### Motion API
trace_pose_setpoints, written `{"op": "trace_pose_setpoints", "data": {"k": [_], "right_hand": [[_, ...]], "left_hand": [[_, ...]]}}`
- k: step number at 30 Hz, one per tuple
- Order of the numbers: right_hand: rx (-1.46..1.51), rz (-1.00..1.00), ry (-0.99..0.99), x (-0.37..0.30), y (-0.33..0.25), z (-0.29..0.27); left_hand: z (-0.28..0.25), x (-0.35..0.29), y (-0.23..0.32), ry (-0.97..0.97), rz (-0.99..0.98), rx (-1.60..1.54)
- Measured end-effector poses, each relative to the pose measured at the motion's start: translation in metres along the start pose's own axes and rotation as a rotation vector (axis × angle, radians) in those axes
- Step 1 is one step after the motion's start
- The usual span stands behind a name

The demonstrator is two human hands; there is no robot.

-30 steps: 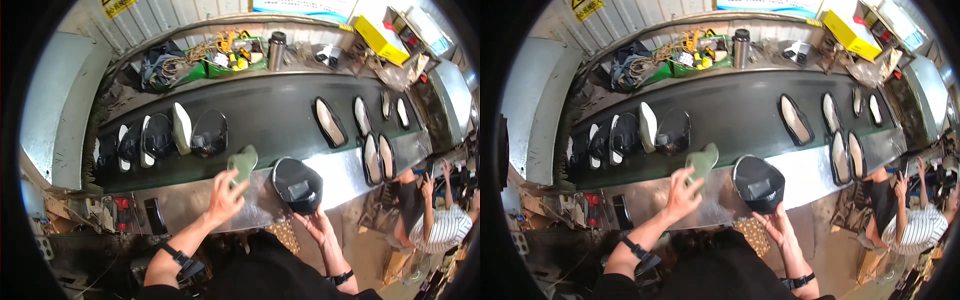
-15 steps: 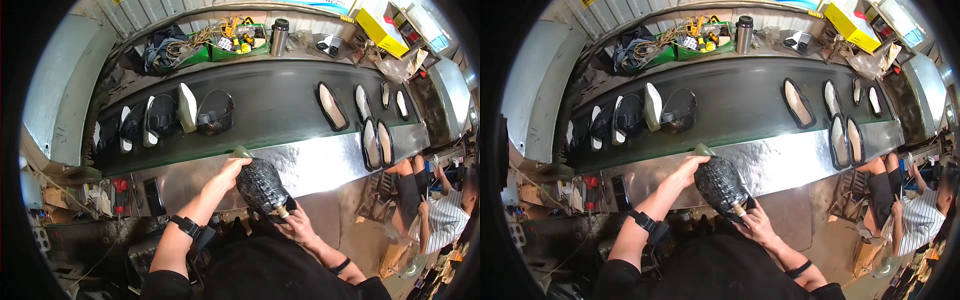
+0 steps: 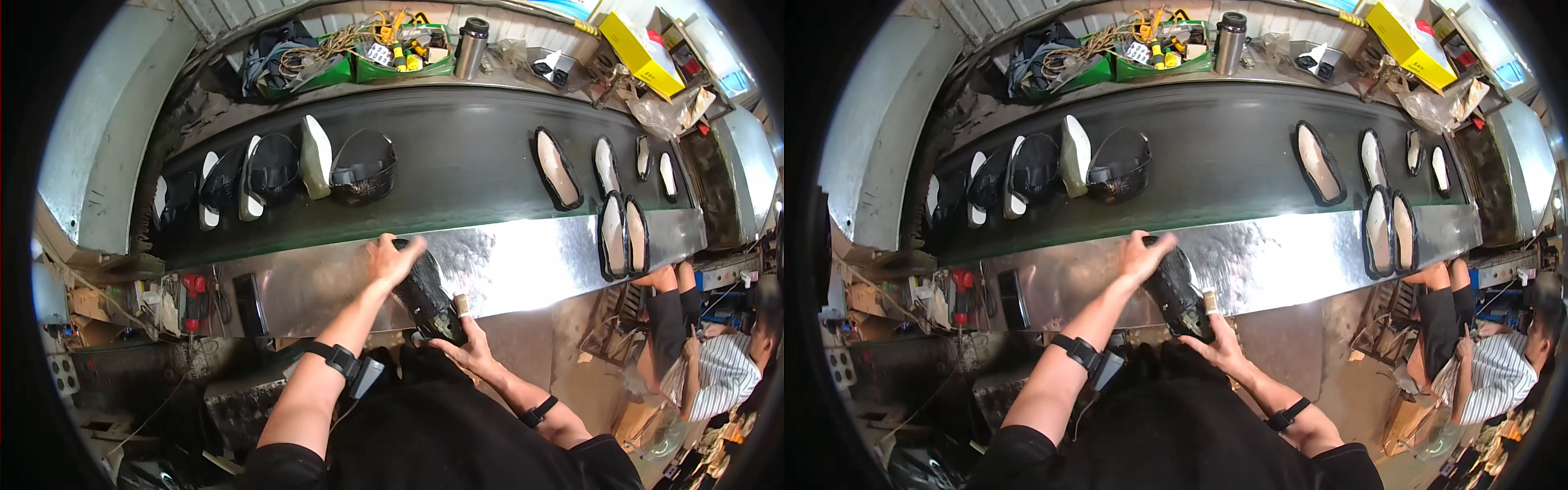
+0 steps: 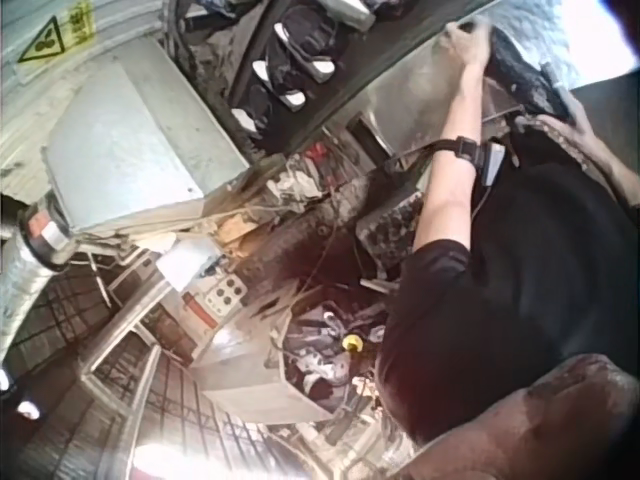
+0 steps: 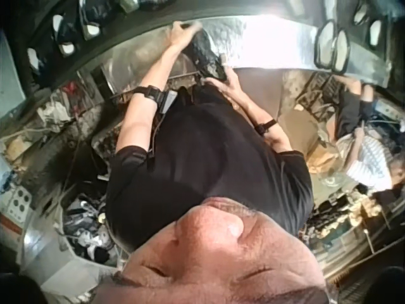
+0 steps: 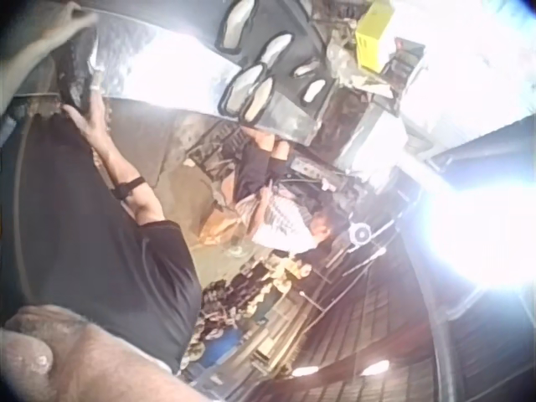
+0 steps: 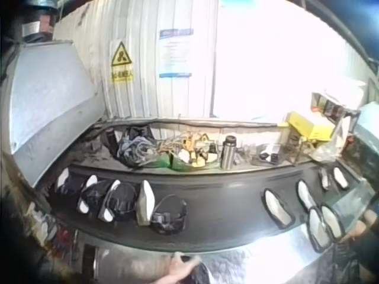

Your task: Operating a shoe lasting machine and organizing shoe components on a conveyor belt in a factory.

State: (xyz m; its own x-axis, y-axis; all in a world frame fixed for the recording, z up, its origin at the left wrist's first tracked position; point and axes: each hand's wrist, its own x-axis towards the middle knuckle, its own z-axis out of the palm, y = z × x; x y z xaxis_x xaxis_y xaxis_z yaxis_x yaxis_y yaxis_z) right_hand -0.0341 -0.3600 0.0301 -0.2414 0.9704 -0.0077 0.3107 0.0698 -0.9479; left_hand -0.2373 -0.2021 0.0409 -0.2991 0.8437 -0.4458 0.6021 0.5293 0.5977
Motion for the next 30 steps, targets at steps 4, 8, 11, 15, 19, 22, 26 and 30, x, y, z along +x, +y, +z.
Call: {"op": "trace_pose_setpoints", "data": {"k": [4, 8, 11, 15, 19, 22, 26, 30], "right_hand": [[-0.139, -0.181, -0.067, 0.010, 0.006, 0.004], [-0.105, -0.110, -0.295, 0.020, 0.003, 0.012], [0.428, 0.059, -0.399, 0.024, -0.020, 0.030], [0.509, 0.628, -0.647, 0.069, -0.064, 0.097], [0.561, 0.608, -0.927, 0.044, -0.140, 0.180], [0.563, 0.320, -1.023, -0.015, -0.222, 0.238], [0.423, 0.111, -1.156, -0.098, -0.261, 0.345], [0.535, 0.073, -1.306, -0.174, -0.325, 0.418]], "left_hand": [[-0.001, 0.004, -0.015, 0.072, 0.077, 0.126], [-0.024, 0.009, -0.045, 0.164, 0.025, -0.054], [-0.068, -0.017, -0.080, 0.274, 0.035, -0.218], [-0.149, -0.091, -0.129, 0.452, 0.126, -0.407], [-0.207, -0.191, -0.209, 0.799, 0.056, -0.513], [-0.255, -0.290, -0.255, 1.037, -0.058, -0.532], [-0.303, -0.420, -0.341, 1.357, -0.270, -0.424], [-0.353, -0.524, -0.410, 1.811, -0.259, -0.743]]}}
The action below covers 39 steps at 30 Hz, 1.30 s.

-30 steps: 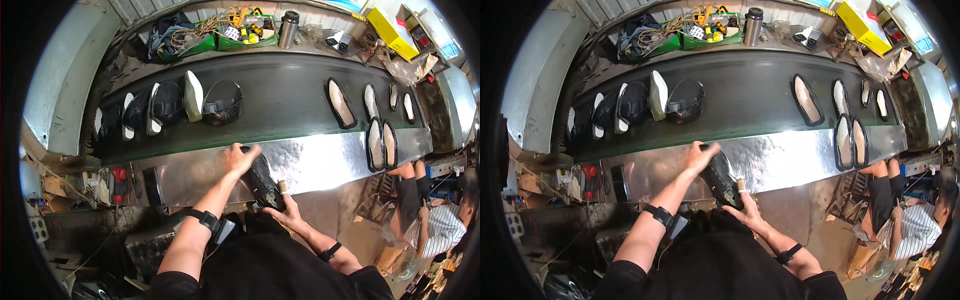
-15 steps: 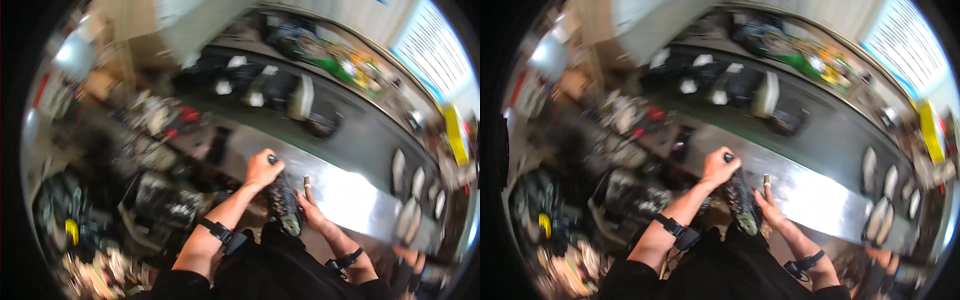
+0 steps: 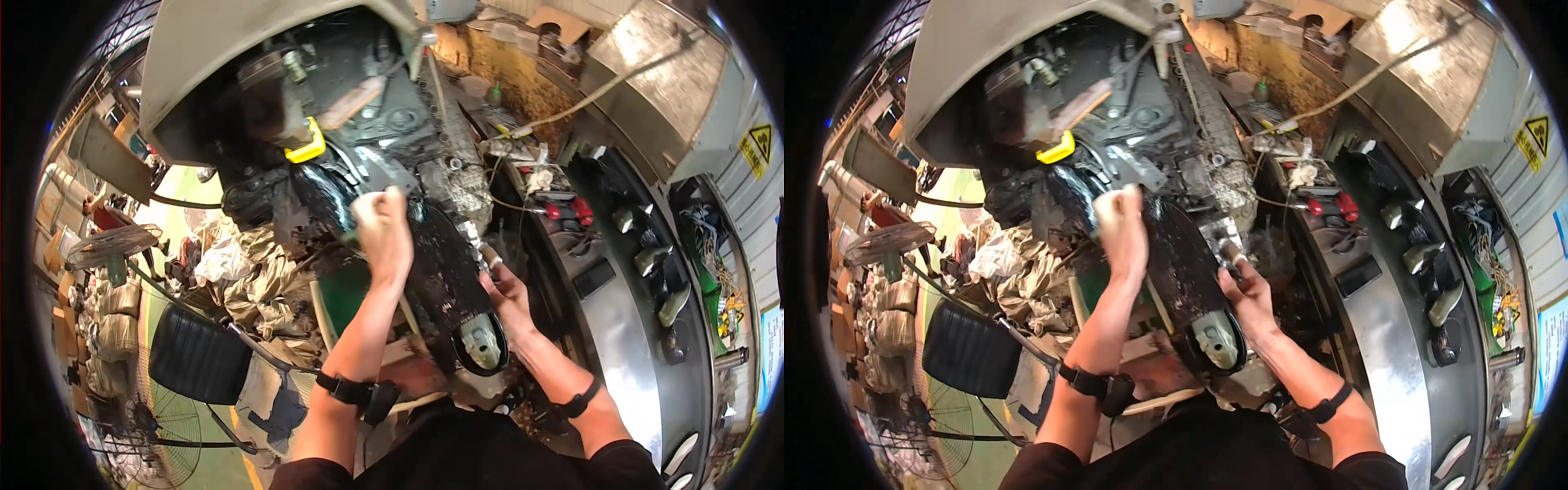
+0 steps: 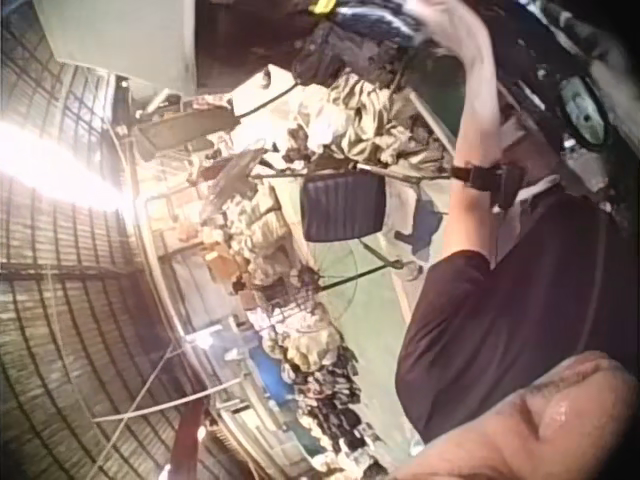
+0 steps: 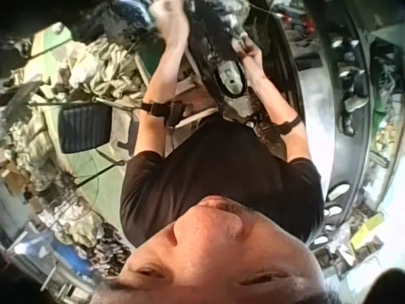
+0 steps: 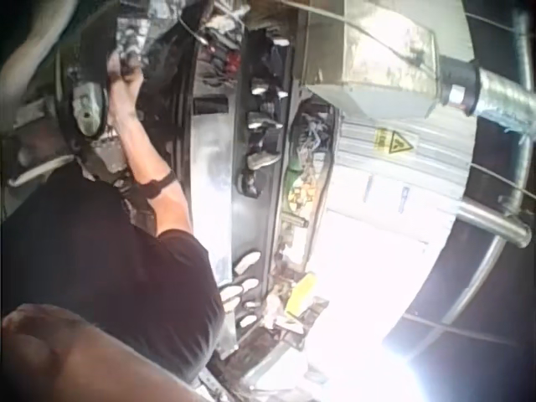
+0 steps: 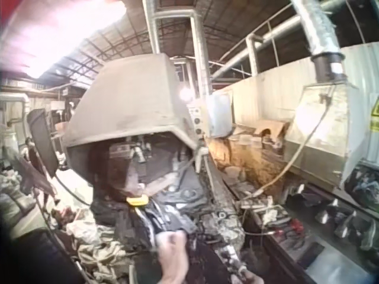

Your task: Operating a shoe lasting machine and organizing shoe components on a conveyor belt in a factory.

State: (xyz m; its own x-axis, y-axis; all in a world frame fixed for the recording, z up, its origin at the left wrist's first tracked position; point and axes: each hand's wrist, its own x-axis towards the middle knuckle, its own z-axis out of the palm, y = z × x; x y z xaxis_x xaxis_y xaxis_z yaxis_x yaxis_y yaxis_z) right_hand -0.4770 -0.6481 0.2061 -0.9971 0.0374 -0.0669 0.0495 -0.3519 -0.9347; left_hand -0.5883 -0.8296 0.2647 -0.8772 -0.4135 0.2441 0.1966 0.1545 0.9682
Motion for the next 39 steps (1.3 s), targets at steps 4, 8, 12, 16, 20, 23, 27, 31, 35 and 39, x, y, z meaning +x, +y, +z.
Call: {"op": "trace_pose_setpoints", "data": {"k": [4, 8, 12, 16, 20, 23, 27, 31, 35, 39], "right_hand": [[0.198, 0.061, -0.043, 0.032, 0.001, 0.068], [0.207, 0.069, -0.083, 0.045, -0.004, 0.112], [0.083, 0.175, -0.085, 0.062, -0.009, 0.129], [-0.081, 0.144, -0.020, 0.090, 0.016, 0.160], [0.144, 0.159, 0.002, 0.129, 0.052, 0.178], [0.219, 0.168, -0.020, 0.146, 0.064, 0.179], [0.184, 0.246, 0.013, 0.152, 0.051, 0.189], [0.248, 0.222, 0.011, 0.159, 0.068, 0.177], [0.315, 0.112, -0.075, 0.170, 0.095, 0.167], [0.324, 0.097, -0.046, 0.170, 0.104, 0.170]], "left_hand": [[-0.062, 0.045, -0.074, 0.555, 0.462, 0.510], [-0.088, 0.055, -0.100, 0.283, 0.314, -0.069], [-0.139, 0.026, -0.081, -0.113, 0.343, 0.310], [-0.168, 0.032, -0.082, -0.004, 0.113, 0.229], [-0.147, 0.050, -0.081, -0.229, -0.666, -0.760], [-0.139, 0.065, -0.085, -0.129, -0.684, -0.782], [-0.134, 0.069, -0.080, -0.005, -0.699, -0.762], [-0.117, 0.054, -0.094, 0.163, -0.590, -0.551], [-0.094, 0.051, -0.127, 0.347, -0.429, -0.265], [-0.086, 0.051, -0.137, 0.459, -0.415, -0.249]]}}
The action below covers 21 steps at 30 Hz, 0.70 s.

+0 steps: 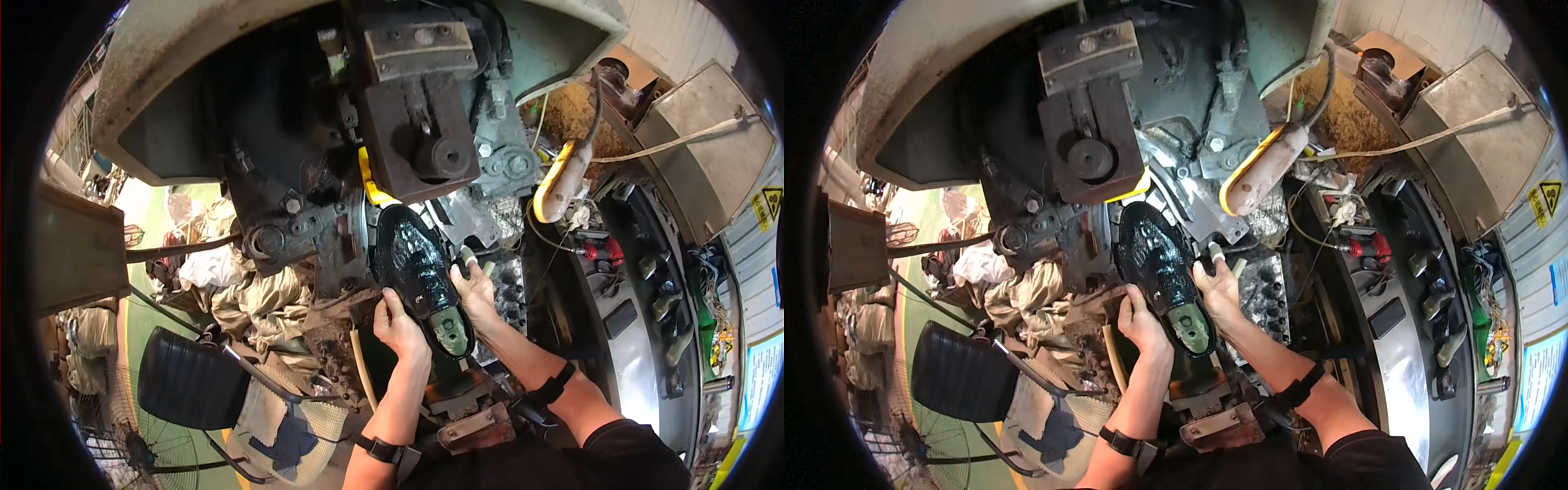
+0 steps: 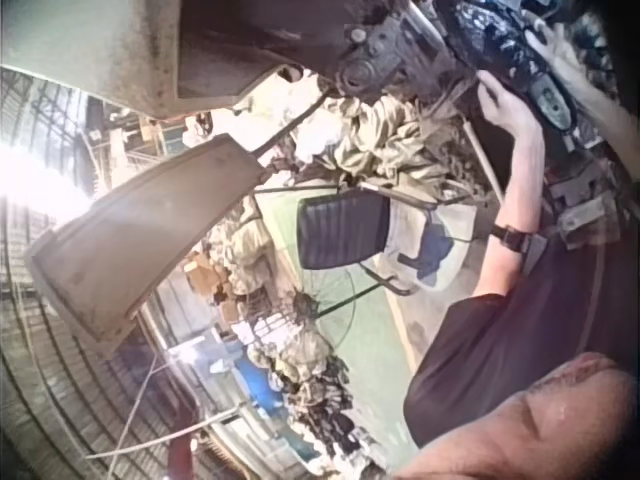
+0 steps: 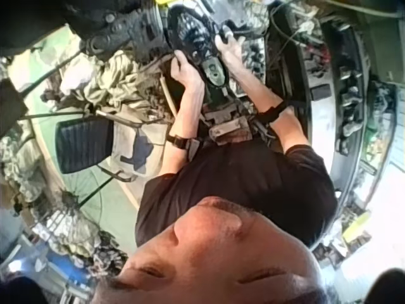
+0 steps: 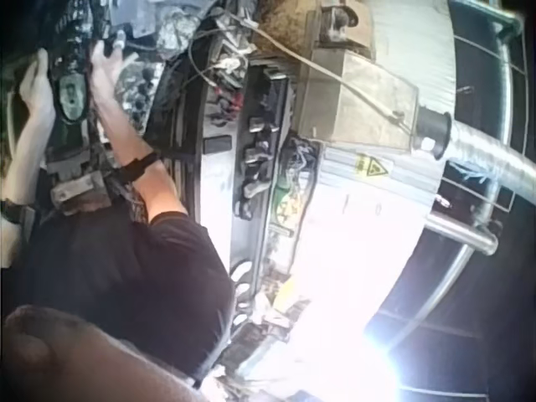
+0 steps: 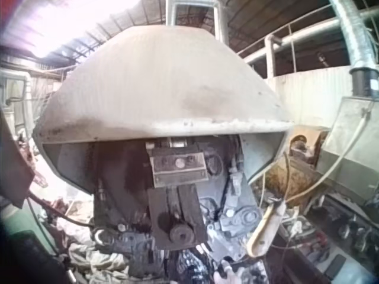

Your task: Operating a shoe lasting machine and organizing shoe components on a conveyor belt in a factory.

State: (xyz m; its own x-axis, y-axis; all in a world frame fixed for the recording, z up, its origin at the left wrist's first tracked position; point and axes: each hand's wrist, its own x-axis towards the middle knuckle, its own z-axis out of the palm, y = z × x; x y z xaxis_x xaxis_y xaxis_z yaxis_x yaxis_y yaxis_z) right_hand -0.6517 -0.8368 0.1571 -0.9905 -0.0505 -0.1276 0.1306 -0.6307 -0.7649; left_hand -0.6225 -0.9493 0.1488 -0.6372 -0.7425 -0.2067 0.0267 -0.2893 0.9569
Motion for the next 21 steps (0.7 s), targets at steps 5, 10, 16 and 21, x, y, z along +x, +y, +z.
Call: {"op": "trace_pose_setpoints", "data": {"k": [5, 10, 16, 21], "right_hand": [[-0.052, -0.063, 0.043, 0.006, 0.009, -0.009], [0.002, -0.002, -0.028, 0.004, 0.011, -0.009], [0.030, 0.028, 0.024, -0.004, 0.001, -0.003], [0.032, 0.055, 0.031, -0.013, -0.006, 0.007]], "left_hand": [[0.007, 0.002, -0.014, -0.016, 0.074, -0.081], [0.002, 0.003, -0.022, -0.008, 0.112, -0.092], [0.000, -0.004, -0.010, -0.056, 0.001, -0.140], [-0.003, -0.006, 0.006, -0.091, -0.108, -0.238]]}}
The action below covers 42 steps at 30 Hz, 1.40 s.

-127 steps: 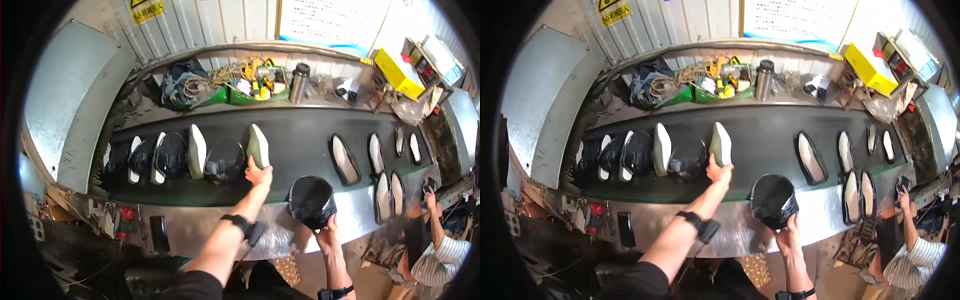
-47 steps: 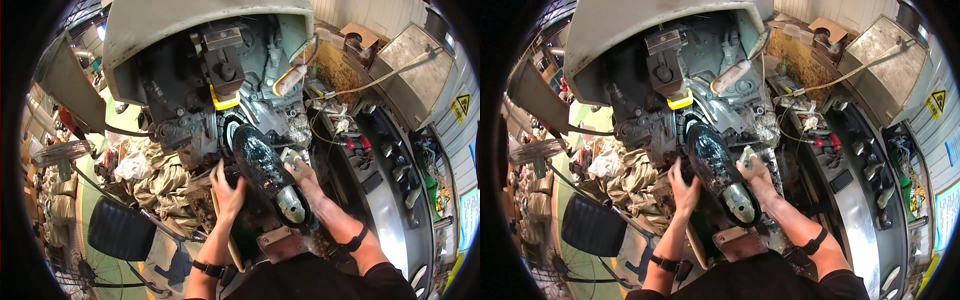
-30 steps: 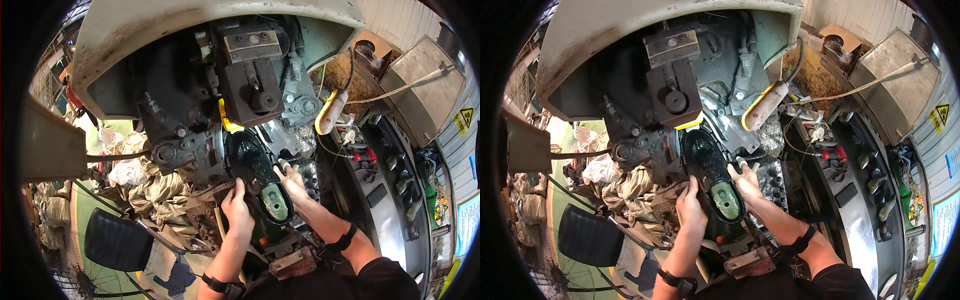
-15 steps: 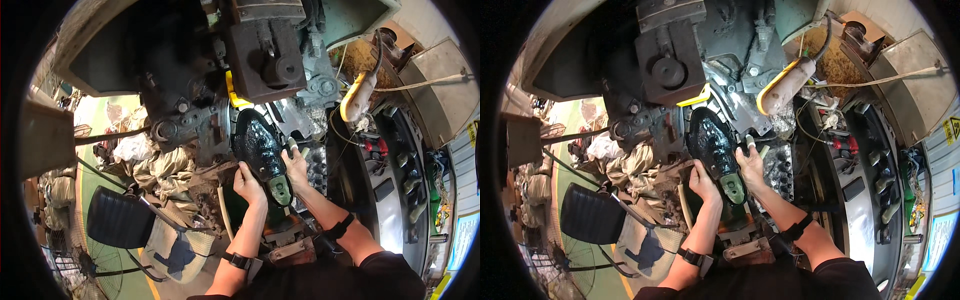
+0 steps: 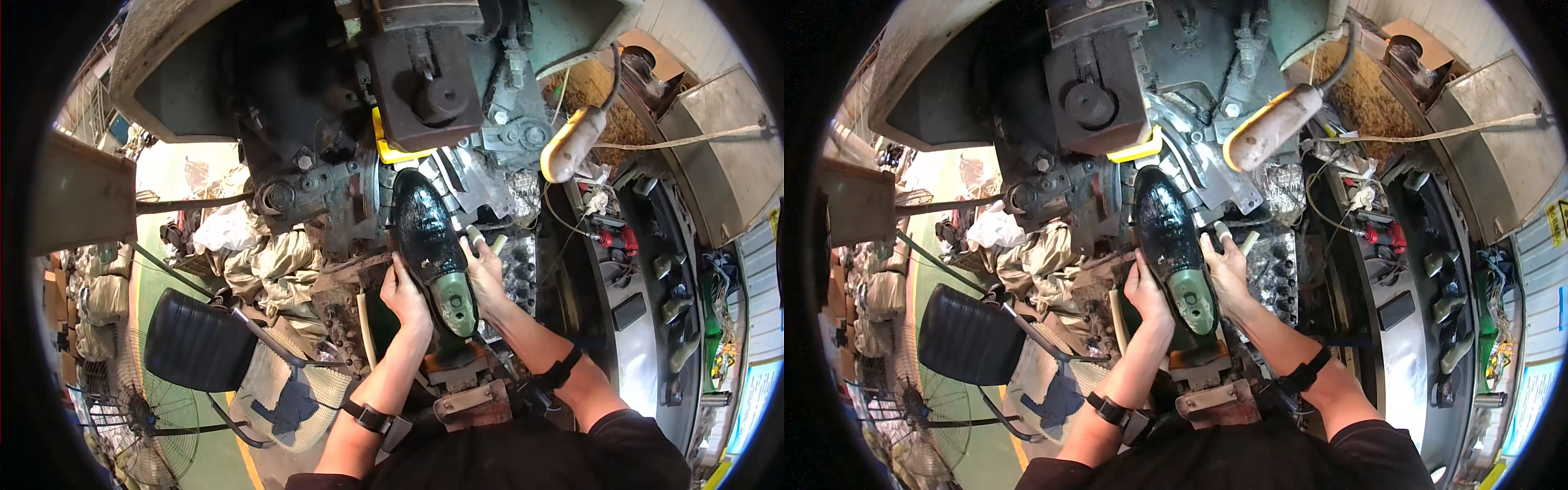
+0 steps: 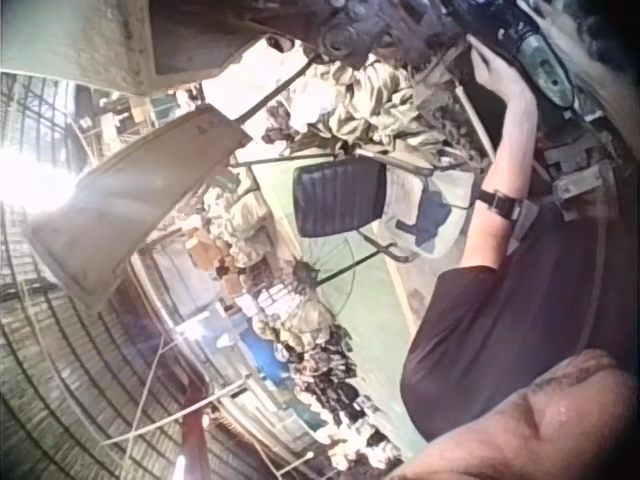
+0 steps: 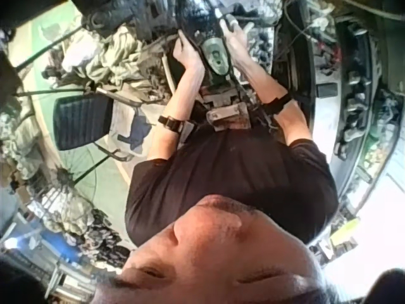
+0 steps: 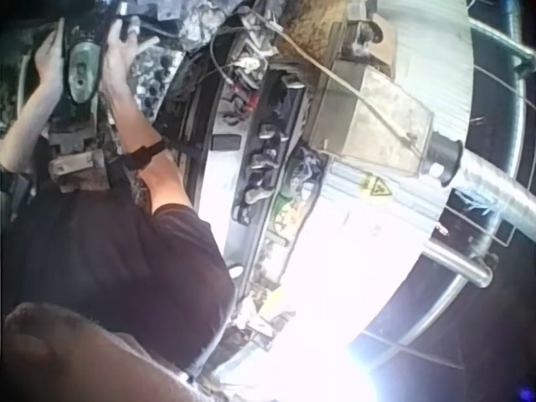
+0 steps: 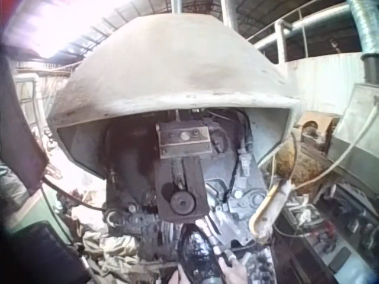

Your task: Operating a shoe lasting machine and organizing shoe components on a conveyor belt in a factory.

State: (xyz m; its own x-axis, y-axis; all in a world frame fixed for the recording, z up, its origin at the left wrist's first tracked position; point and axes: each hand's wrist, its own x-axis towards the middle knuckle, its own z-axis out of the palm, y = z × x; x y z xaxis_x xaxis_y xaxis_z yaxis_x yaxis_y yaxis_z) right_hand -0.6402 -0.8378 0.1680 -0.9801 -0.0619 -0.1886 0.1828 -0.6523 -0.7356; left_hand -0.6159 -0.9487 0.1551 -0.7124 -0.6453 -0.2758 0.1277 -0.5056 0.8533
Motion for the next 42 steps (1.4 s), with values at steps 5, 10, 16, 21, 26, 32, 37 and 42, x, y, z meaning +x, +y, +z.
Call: {"op": "trace_pose_setpoints", "data": {"k": [5, 10, 16, 21, 26, 32, 37, 42], "right_hand": [[-0.277, 0.211, 0.093, -0.006, -0.039, -0.062], [-0.711, 0.237, 0.413, -0.033, -0.058, -0.306], [-0.720, 0.139, 0.129, -0.110, 0.083, -0.381], [-0.140, 0.637, 0.623, -0.092, 0.052, -0.351], [-0.477, 0.471, 0.634, -0.091, 0.014, -0.361], [-0.517, 0.329, 0.748, -0.094, -0.027, -0.368], [-0.532, 0.325, 0.546, -0.074, -0.055, -0.289], [-0.527, 0.222, 0.450, -0.096, -0.078, -0.284]], "left_hand": [[-0.078, 0.021, 0.001, 0.030, 0.250, 0.348], [-0.334, 0.051, -0.057, 0.339, 0.076, 0.913], [-0.379, -0.003, -0.134, 0.279, -0.333, 0.841], [-0.396, 0.015, -0.119, 0.197, -0.387, 0.826], [-0.356, 0.018, -0.101, 0.228, 0.266, 0.813], [-0.219, -0.009, -0.022, -0.111, 1.116, 1.344], [-0.208, -0.022, -0.045, -0.877, 0.961, 2.055], [-0.197, -0.025, -0.067, -0.854, 0.441, 1.884]]}}
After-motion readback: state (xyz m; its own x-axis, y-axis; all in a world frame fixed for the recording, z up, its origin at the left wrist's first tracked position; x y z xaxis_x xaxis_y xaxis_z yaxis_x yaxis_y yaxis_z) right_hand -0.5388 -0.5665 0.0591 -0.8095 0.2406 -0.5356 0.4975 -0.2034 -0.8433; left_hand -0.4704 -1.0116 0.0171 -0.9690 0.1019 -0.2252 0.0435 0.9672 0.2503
